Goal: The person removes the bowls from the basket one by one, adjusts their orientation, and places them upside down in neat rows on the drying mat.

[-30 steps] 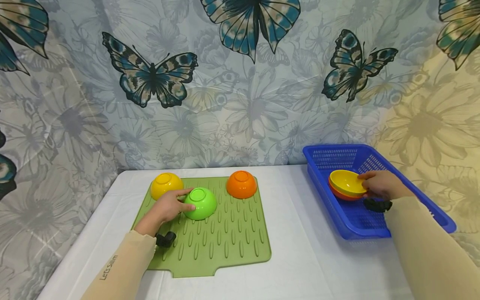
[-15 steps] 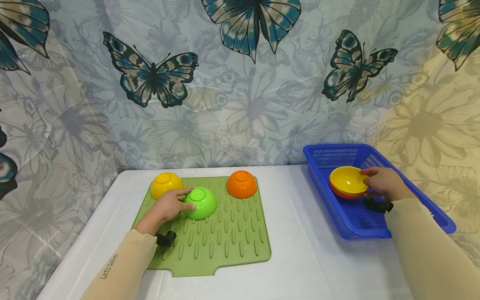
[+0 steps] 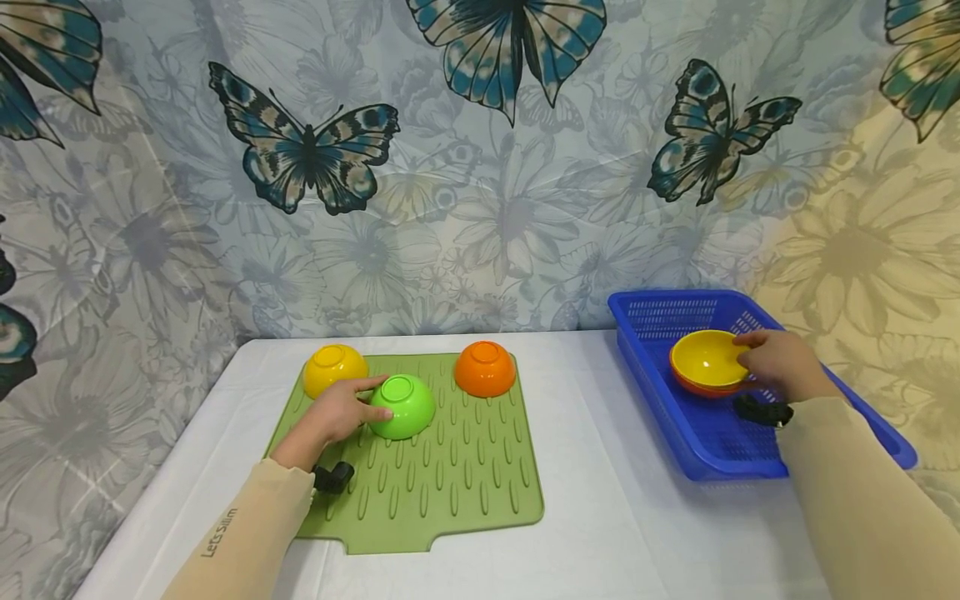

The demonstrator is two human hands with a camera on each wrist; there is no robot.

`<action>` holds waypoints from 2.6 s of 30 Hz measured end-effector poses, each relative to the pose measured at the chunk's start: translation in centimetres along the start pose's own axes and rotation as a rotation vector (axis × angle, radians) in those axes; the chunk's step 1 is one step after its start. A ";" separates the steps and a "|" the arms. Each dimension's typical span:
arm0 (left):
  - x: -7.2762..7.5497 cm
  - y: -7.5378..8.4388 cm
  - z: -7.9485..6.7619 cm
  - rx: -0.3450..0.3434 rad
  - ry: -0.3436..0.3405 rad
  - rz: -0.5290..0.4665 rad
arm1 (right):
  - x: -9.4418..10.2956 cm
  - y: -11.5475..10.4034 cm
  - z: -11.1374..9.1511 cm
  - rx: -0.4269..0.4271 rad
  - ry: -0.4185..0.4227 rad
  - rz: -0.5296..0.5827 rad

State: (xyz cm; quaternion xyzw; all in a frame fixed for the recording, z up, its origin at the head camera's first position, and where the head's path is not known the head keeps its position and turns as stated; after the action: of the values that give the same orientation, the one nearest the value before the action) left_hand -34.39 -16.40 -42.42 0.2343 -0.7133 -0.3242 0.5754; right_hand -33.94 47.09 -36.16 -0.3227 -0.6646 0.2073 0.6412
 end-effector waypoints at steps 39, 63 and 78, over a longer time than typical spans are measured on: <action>0.0 0.1 -0.2 0.002 -0.003 -0.009 | -1.5 -8.3 -3.5 0.014 -0.119 0.340; 0.5 8.4 -3.8 0.016 0.004 -0.729 | -9.2 -16.9 -7.7 0.117 -0.202 0.342; -7.7 14.3 -7.0 0.010 -0.482 -1.312 | -14.8 -20.7 -11.0 0.159 -0.222 0.425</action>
State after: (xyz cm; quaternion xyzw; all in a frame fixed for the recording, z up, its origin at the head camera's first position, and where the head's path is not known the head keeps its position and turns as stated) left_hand -25.26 -2.58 -36.17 0.5410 -0.5337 -0.6444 0.0854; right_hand -26.96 20.73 -31.51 -0.3789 -0.6300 0.4232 0.5296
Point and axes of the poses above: each hand's wrist, its own z-axis towards the middle knuckle, its own x-axis out of the back of the hand, y = z × x, the point moved 8 cm from there along z, towards the middle knuckle, and after that the axes turned 1 degree about x, right-handed, at the moved point
